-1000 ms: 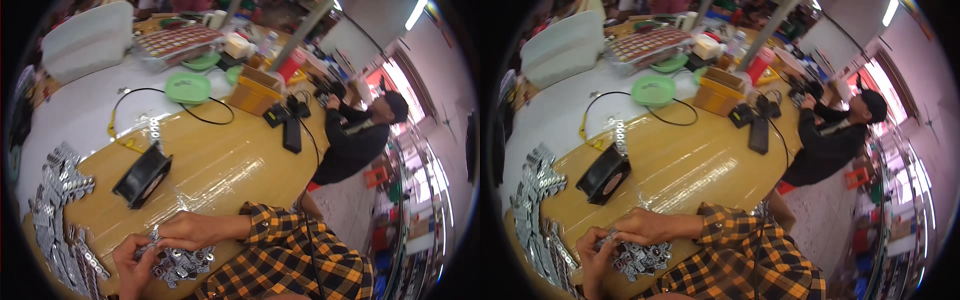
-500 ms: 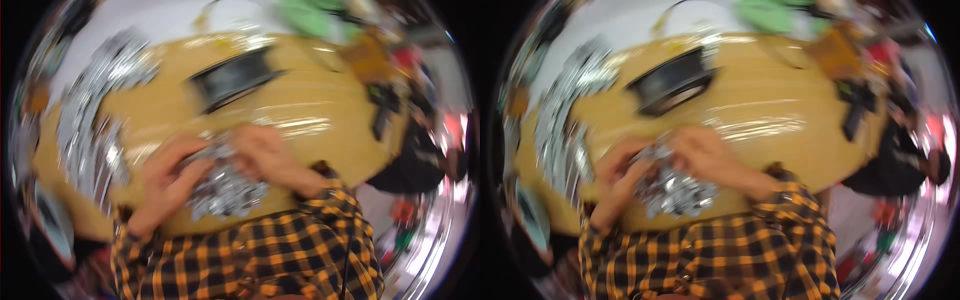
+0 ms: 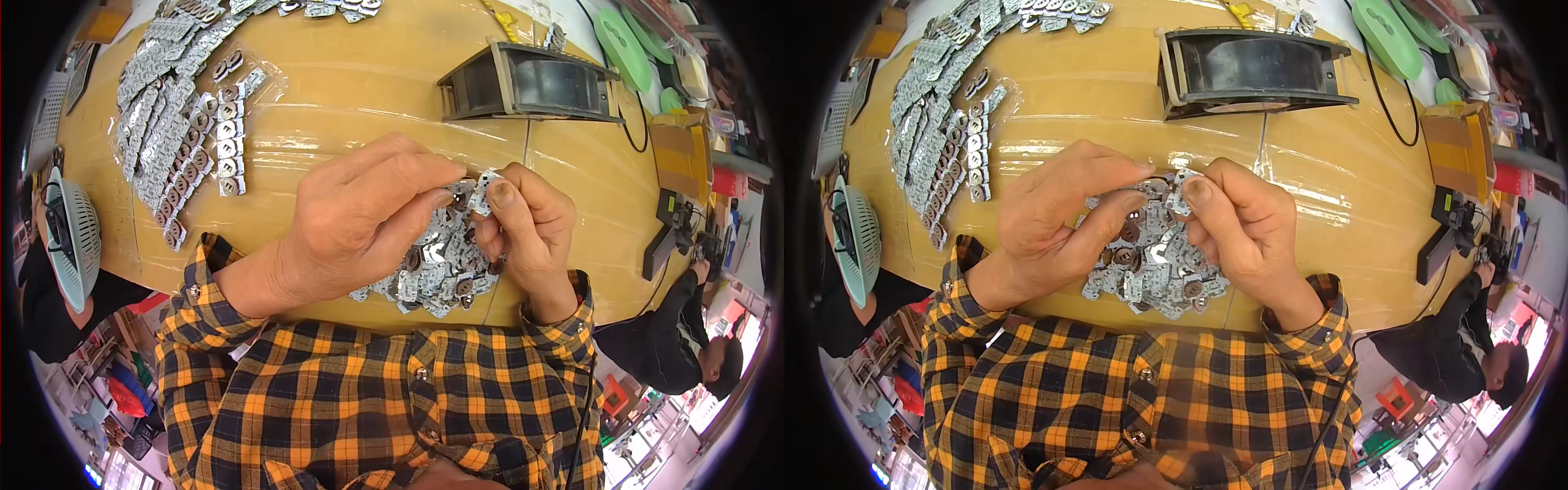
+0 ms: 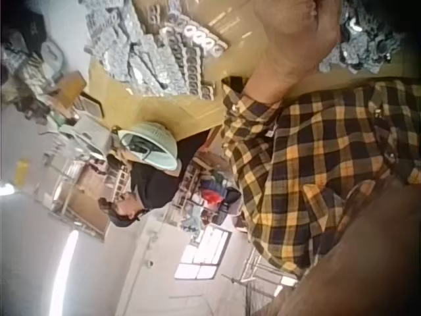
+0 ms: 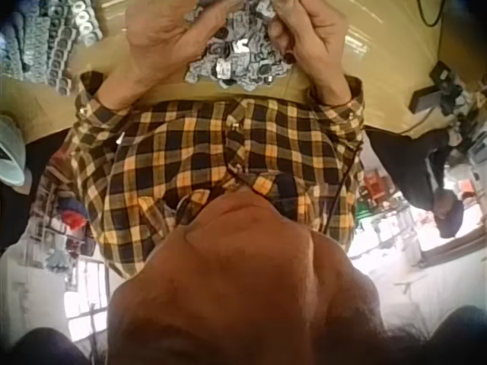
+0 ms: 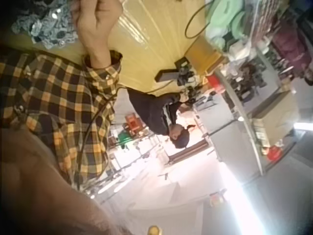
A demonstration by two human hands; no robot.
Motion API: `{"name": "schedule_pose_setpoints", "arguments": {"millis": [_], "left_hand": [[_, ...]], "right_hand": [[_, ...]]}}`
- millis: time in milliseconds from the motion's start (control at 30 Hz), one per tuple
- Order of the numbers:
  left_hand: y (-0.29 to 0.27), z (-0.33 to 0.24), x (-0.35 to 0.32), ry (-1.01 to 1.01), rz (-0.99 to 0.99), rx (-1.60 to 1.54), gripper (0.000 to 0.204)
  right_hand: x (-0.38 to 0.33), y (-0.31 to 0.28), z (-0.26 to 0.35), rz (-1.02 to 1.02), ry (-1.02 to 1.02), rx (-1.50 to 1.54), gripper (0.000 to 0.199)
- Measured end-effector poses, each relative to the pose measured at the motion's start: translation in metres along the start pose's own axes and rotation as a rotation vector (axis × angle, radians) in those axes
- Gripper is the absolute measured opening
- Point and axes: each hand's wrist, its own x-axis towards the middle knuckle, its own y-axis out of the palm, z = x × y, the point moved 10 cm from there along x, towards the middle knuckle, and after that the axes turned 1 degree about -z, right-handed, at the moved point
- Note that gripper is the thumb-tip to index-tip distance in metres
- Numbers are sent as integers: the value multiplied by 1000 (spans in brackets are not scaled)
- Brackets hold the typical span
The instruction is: Assembling small electronic components on a workbench in an industrial setting.
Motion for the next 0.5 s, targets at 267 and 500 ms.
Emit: {"name": "schedule_pose_setpoints", "arguments": {"millis": [267,500], "left_hand": [[0,-9,-1,106,-47,99,31],[1,-9,-2,144,-84,107,32]], "right_hand": [[1,2,2,-2,36,31,33],[3,1,-6,25,73,94,34]]}}
